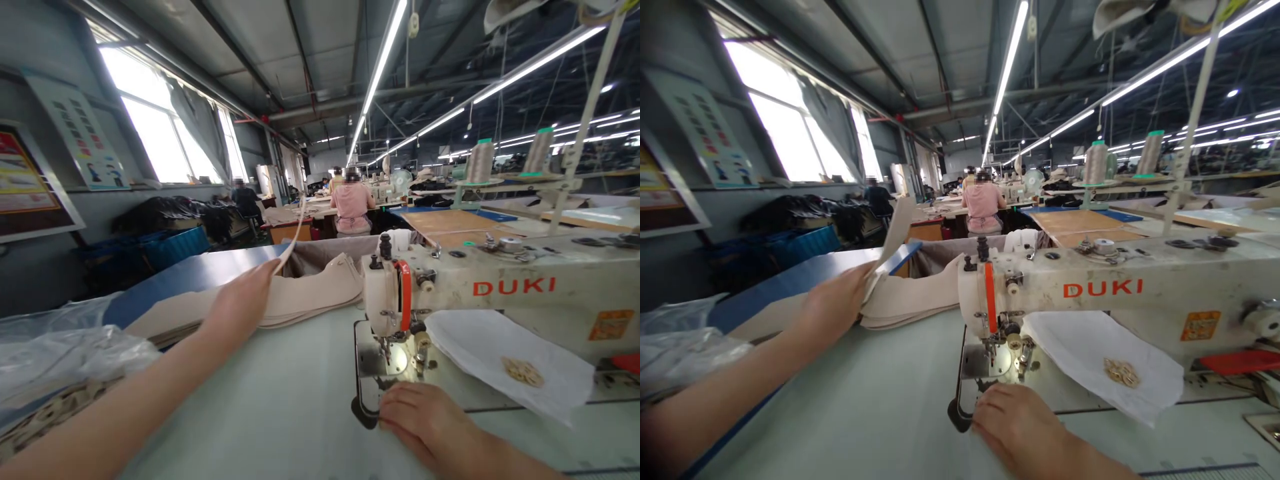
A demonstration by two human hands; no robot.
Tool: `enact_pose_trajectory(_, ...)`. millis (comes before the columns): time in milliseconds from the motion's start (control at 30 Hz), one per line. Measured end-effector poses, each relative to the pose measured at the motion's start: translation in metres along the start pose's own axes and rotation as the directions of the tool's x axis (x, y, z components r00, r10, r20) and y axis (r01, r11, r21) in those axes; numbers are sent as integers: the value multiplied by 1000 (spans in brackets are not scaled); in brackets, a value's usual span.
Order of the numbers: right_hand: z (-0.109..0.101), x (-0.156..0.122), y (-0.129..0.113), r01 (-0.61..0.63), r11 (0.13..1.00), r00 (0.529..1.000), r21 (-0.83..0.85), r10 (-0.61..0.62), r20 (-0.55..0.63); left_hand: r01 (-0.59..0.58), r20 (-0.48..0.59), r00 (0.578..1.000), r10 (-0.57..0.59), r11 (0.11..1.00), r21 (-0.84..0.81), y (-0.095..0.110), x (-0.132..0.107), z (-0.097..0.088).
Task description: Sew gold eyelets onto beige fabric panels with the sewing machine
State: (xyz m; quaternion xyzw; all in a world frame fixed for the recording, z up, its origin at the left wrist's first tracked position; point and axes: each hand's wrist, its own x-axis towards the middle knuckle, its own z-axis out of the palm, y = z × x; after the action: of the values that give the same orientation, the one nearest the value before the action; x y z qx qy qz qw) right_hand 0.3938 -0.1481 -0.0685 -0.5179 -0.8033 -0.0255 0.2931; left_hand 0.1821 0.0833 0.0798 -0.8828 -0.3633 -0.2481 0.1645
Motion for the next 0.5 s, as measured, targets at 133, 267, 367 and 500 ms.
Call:
enact_pose_trajectory(133, 12, 0, 11, 32, 996, 999, -85, -35, -35, 30, 125, 992, -26, 999, -27, 38, 36, 75)
enact_pose_trajectory(267, 30, 1, 26, 132, 976, 975, -174, -160, -156, 65, 252, 967, -49, 996, -56, 46, 18, 140)
enact_pose_trajectory(367, 33, 3, 27, 164, 972, 957, -167, -197, -211, 88, 282, 957, -68, 994, -57, 44, 3, 154)
enact_pose_trajectory(500, 27, 5, 22, 172, 981, 950, -95, -190, -246, 114, 261, 960, -102, 993, -33, 34, -2, 145)
